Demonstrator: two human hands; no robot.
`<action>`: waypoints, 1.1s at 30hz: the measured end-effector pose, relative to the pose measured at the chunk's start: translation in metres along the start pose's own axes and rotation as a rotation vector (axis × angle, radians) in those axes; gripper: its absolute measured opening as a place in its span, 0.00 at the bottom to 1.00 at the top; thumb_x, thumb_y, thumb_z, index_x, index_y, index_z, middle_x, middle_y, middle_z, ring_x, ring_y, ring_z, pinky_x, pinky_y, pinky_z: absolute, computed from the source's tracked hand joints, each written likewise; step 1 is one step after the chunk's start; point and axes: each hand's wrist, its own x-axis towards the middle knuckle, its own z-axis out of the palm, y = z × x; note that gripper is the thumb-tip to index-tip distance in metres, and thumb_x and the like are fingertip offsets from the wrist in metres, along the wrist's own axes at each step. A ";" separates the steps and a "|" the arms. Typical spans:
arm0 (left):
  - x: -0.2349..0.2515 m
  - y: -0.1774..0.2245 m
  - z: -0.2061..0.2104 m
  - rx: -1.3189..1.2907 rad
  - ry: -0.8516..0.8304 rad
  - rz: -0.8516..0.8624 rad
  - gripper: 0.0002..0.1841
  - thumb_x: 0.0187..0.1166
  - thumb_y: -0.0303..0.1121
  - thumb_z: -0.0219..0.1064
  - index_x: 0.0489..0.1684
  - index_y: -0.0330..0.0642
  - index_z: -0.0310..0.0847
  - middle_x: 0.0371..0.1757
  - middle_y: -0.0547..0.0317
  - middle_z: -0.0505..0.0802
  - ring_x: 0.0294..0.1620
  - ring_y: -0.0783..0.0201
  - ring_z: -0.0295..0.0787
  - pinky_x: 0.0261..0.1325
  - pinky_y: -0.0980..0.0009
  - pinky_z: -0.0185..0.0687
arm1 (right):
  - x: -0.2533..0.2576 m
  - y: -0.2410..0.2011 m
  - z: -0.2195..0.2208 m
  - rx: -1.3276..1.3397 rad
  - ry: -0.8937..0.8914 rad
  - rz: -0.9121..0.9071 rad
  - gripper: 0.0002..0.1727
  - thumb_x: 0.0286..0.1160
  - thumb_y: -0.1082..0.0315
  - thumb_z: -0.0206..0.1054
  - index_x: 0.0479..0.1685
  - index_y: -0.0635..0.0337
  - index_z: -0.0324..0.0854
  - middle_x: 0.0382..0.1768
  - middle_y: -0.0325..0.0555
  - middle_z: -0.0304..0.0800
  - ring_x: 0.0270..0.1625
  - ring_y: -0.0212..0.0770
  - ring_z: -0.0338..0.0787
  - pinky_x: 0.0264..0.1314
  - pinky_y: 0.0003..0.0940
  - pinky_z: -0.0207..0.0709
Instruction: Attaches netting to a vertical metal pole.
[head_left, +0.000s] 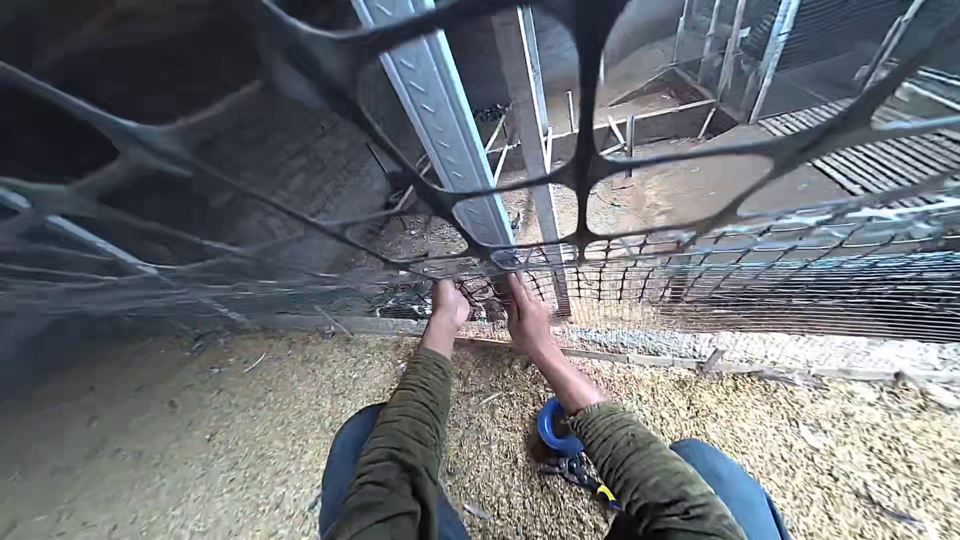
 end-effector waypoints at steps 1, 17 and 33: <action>0.000 0.001 -0.001 -0.022 -0.013 0.000 0.16 0.96 0.39 0.41 0.58 0.42 0.74 0.46 0.56 0.81 0.44 0.63 0.79 0.50 0.63 0.78 | -0.006 0.003 0.003 0.042 0.044 -0.039 0.28 0.79 0.77 0.53 0.81 0.67 0.74 0.82 0.63 0.74 0.55 0.61 0.96 0.47 0.57 0.89; 0.002 -0.006 -0.011 0.309 0.036 -0.016 0.18 0.95 0.34 0.43 0.68 0.32 0.72 0.58 0.44 0.81 0.54 0.56 0.77 0.61 0.57 0.75 | -0.020 -0.013 0.012 0.571 0.170 0.523 0.21 0.92 0.67 0.48 0.65 0.74 0.80 0.53 0.60 0.90 0.54 0.44 0.89 0.64 0.44 0.80; 0.002 0.039 -0.034 0.346 -0.378 -0.266 0.15 0.95 0.39 0.47 0.60 0.40 0.75 0.37 0.58 0.87 0.35 0.65 0.86 0.42 0.66 0.87 | 0.004 -0.073 0.048 0.631 0.012 0.436 0.17 0.84 0.65 0.64 0.62 0.69 0.85 0.33 0.47 0.92 0.33 0.32 0.87 0.46 0.35 0.83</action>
